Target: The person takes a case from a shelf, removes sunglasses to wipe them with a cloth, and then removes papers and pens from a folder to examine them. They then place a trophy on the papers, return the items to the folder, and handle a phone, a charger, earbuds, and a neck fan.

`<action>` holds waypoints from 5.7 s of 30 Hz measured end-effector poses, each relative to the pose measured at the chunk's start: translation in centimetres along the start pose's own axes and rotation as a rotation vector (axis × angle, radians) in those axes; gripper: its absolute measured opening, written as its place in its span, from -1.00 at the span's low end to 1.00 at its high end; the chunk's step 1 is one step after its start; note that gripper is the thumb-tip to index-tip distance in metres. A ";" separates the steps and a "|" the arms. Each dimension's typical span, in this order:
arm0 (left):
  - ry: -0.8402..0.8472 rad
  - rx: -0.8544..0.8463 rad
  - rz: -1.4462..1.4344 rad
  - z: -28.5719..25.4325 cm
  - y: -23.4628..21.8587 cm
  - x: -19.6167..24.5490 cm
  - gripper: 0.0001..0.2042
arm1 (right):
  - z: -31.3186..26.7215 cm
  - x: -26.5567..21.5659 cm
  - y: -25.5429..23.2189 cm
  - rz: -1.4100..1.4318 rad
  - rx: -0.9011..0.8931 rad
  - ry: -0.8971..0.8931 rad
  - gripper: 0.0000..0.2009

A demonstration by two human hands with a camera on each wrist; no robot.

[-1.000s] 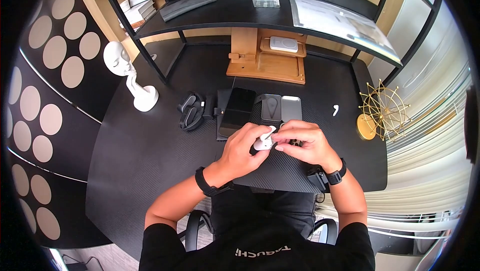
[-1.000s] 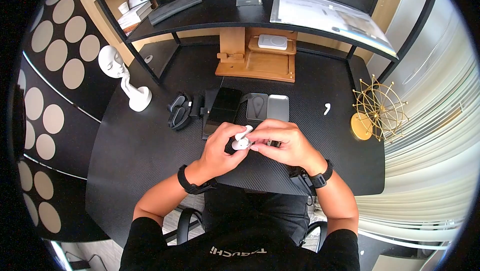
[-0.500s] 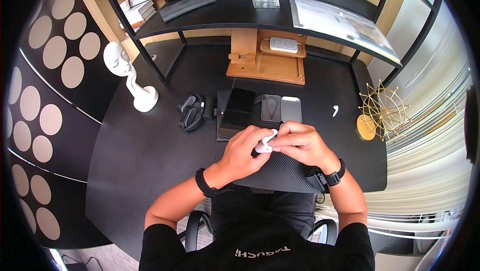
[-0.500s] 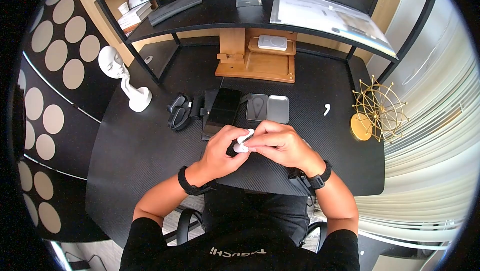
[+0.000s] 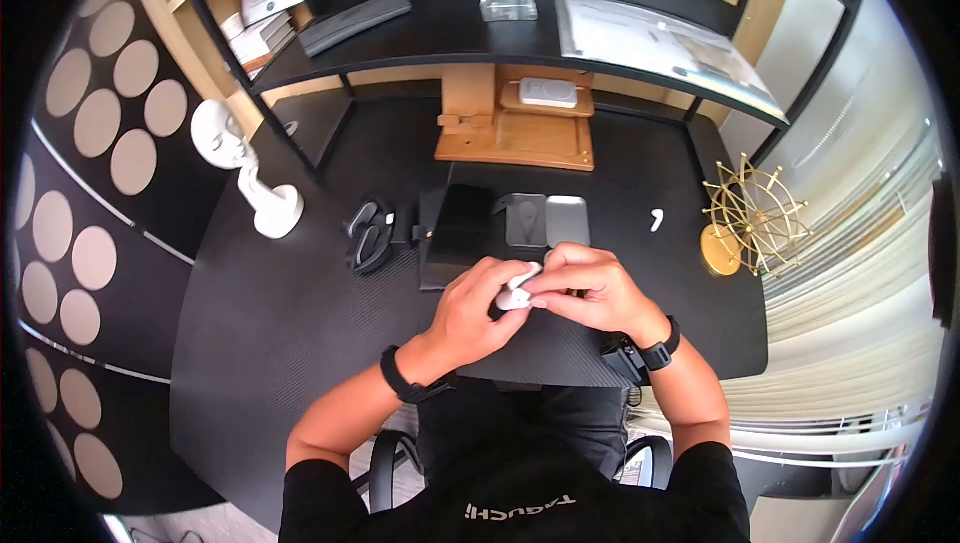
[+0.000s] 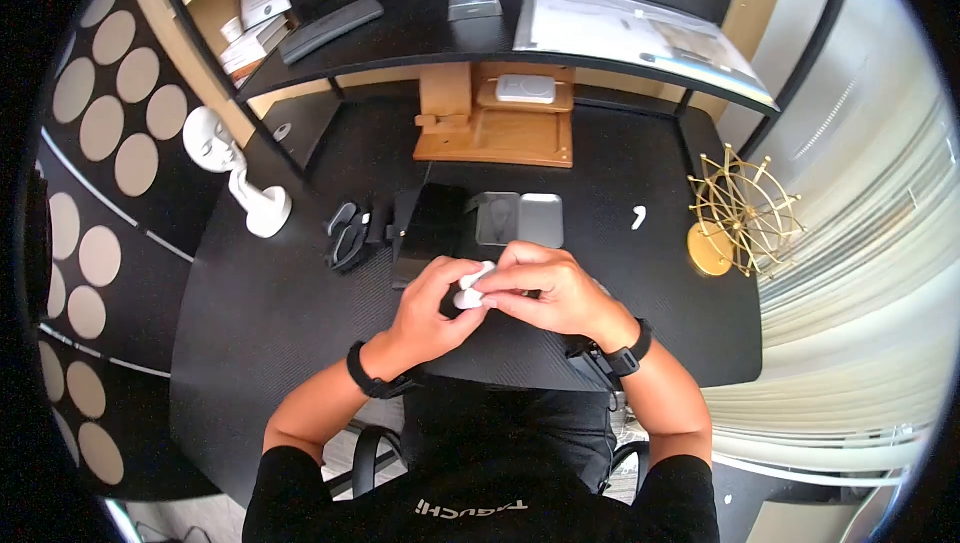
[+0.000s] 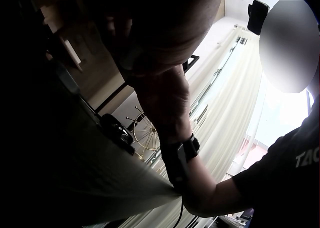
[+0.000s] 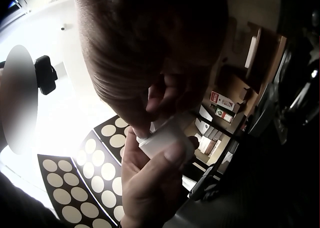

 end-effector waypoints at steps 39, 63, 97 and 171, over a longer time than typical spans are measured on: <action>-0.492 -0.335 -1.124 -1.9 4.4 -5.6 -0.48 | -8.8 10.8 -10.9 -0.532 0.399 0.983 -0.81; -0.492 -0.322 -1.144 -2.0 4.5 -5.9 -0.49 | -3.8 7.4 -6.9 1.150 0.472 0.223 -0.77; -0.127 -0.057 -0.520 -1.2 2.0 -3.3 -0.61 | -1.1 2.3 -1.6 0.677 -0.064 0.049 -0.82; -0.178 -0.023 -0.467 -0.9 1.9 -2.9 -0.58 | -1.4 4.0 -1.2 0.772 0.098 0.241 -0.85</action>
Point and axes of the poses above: each hand's wrist, its own z-axis towards the middle knuckle, its own y-axis out of the palm, x = y × z, the point moved 4 cm from there along z, towards the middle knuckle, and after that the axes turned 15 degrees about -x, right-handed, at the moved point
